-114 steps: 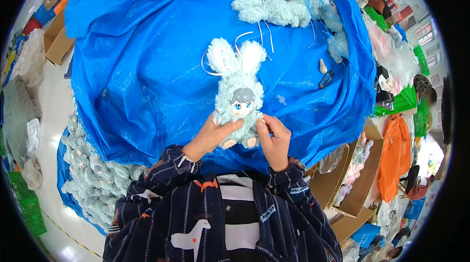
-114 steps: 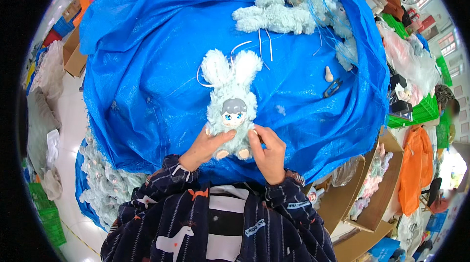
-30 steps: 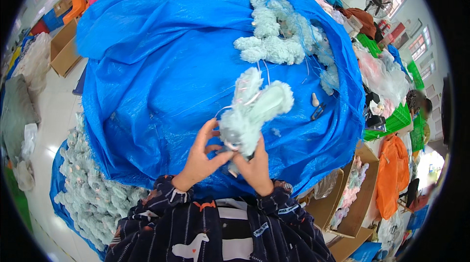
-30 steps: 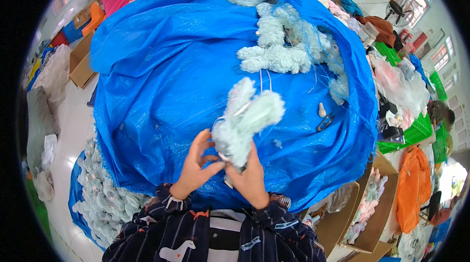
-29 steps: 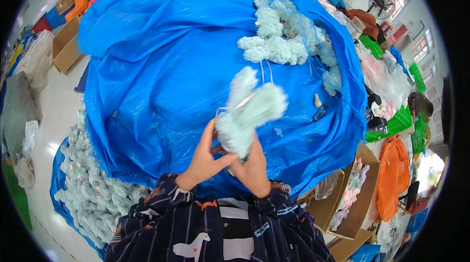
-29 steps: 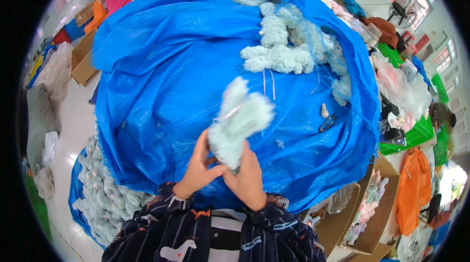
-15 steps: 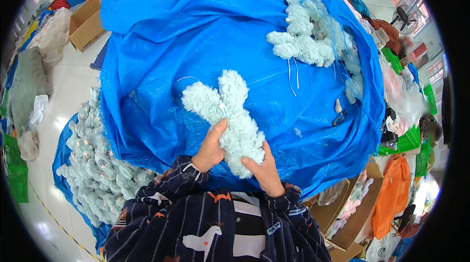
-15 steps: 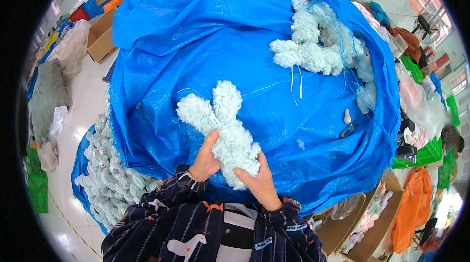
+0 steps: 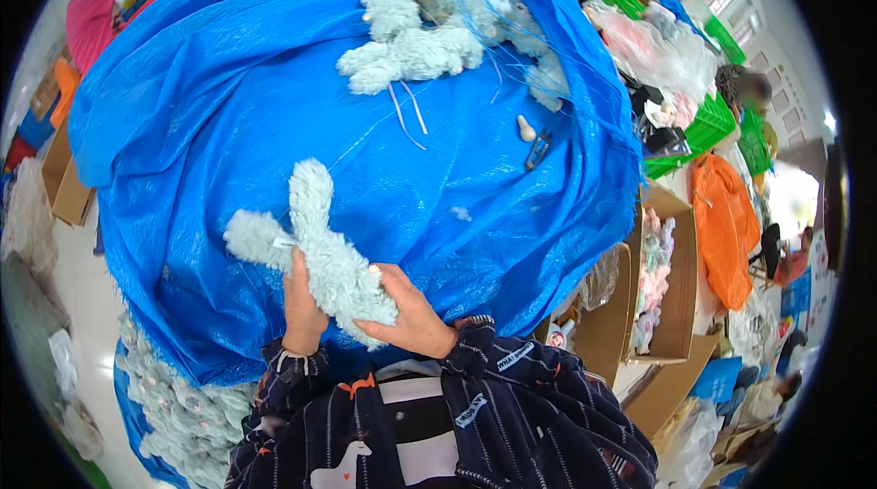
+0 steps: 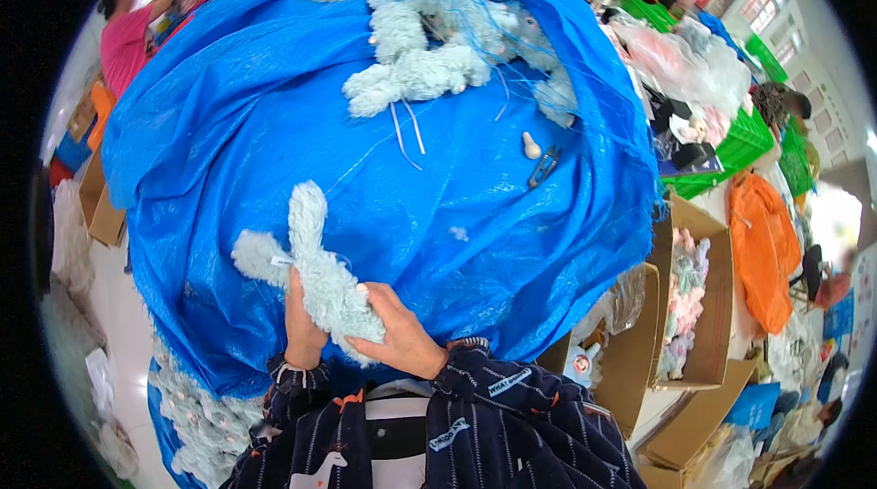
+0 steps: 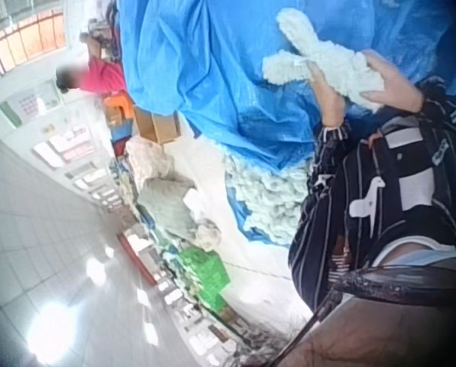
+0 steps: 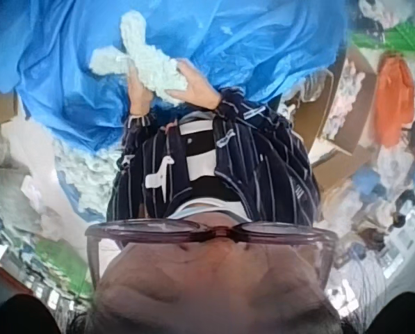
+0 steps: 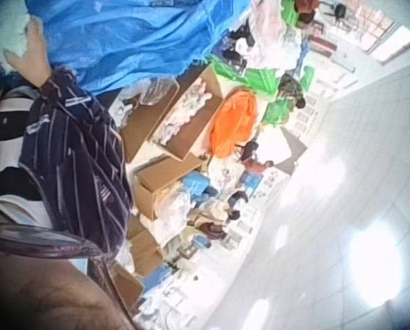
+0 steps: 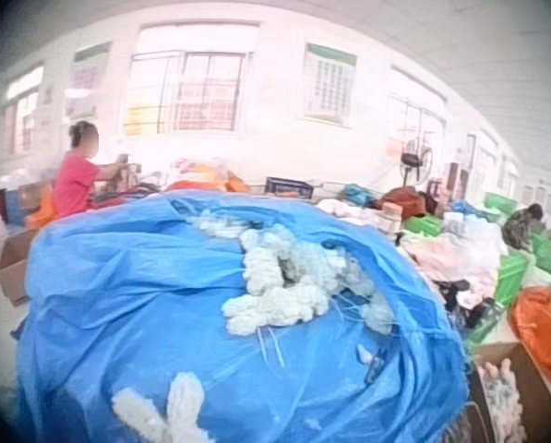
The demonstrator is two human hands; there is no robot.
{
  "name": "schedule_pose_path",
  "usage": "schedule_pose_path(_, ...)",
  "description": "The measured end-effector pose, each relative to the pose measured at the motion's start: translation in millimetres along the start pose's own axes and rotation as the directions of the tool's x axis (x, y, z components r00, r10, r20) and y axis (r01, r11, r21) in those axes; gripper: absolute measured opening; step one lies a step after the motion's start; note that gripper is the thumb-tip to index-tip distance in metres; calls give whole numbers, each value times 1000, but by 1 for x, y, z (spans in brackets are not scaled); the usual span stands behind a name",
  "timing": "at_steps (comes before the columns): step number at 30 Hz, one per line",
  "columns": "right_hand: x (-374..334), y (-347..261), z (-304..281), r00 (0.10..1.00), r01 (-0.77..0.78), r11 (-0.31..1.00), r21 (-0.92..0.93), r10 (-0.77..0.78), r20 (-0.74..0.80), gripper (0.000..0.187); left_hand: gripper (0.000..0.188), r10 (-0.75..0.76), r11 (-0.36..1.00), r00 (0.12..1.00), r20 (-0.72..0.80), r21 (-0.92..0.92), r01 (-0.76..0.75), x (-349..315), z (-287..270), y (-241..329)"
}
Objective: The person repeatedly picks up light blue stuffed bunny toys from a large blue sack, inspects them by turning them over in their hands, and places them back into the sack. The person also uses a small tool to trim loose threads from the toys.
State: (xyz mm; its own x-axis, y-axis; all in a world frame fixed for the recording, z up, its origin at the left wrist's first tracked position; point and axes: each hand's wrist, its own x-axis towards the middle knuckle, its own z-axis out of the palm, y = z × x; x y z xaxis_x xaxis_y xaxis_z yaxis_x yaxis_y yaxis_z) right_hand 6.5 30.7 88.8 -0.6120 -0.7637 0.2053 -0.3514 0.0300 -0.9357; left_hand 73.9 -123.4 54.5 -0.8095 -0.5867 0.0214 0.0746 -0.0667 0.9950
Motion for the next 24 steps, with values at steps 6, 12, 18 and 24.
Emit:
schedule_pose_path(6,-1,9,-5,980,-192,913,360,199,19,55,43,-29,946,995,97,-320,59,-5,8,16)
schedule_pose_path(12,-11,7,8,963,-230,840,491,268,-6,58,25,135,990,991,-12,28,-135,-13,6,-8)
schedule_pose_path(18,-13,5,9,958,-266,852,450,285,26,59,29,-40,949,997,-60,-314,19,-12,15,7)
schedule_pose_path(24,-12,5,8,968,-240,886,396,249,29,57,30,-206,878,977,-54,-452,160,-9,14,20)
